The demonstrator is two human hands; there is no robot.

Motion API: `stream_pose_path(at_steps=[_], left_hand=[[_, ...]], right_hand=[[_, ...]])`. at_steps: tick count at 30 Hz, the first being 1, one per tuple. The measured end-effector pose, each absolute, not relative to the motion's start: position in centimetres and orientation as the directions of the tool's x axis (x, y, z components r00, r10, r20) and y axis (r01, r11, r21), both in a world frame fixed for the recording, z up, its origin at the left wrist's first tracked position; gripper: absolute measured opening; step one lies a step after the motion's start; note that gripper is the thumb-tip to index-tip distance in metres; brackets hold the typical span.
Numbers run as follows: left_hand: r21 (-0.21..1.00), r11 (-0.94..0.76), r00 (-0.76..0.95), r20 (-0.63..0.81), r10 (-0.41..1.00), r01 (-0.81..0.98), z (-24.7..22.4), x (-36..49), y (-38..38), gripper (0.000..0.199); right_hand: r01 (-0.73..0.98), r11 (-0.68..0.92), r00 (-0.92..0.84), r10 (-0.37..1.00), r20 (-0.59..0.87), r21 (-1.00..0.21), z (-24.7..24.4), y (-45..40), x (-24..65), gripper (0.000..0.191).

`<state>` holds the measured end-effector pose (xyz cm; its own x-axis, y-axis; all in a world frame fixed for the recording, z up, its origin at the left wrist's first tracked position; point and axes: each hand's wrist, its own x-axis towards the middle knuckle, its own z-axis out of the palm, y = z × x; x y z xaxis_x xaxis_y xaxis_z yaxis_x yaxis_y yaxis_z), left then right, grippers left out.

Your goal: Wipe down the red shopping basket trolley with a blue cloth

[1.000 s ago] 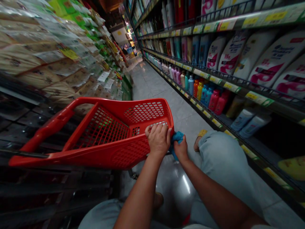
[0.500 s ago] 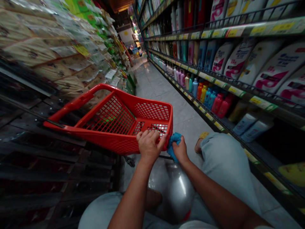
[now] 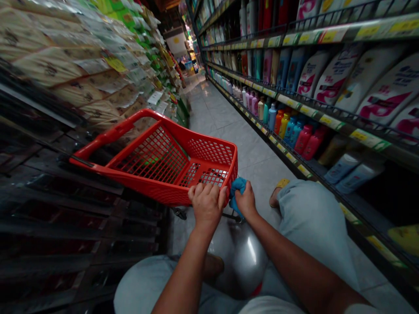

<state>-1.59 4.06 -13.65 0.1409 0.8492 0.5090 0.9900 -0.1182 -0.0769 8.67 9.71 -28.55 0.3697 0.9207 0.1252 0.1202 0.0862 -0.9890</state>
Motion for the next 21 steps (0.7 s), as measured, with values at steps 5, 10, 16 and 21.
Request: stream_pose_path(at_steps=[5,10,16,21], left_hand=[[-0.105,-0.127,0.164,0.563,0.810,0.986,-13.7,-2.2,3.2,0.035],[-0.123,-0.126,0.174,0.580,0.795,0.984,-13.9,-2.1,2.9,0.034],[-0.125,-0.135,0.183,0.582,0.792,0.983,-13.7,-2.1,2.8,0.033],[-0.133,-0.156,0.204,0.580,0.789,0.979,-13.5,-2.3,2.5,0.035]], right_hand=[[0.329,0.125,0.423,0.867,0.264,-0.936,-24.4,11.6,10.7,0.050],[0.336,0.239,0.256,0.908,0.333,-0.911,-24.1,6.6,9.2,0.058],[0.123,0.367,0.100,0.920,0.380,-0.922,-25.3,2.6,7.9,0.042],[-0.059,0.196,0.224,0.958,0.178,-0.979,-25.4,4.5,8.6,0.046]])
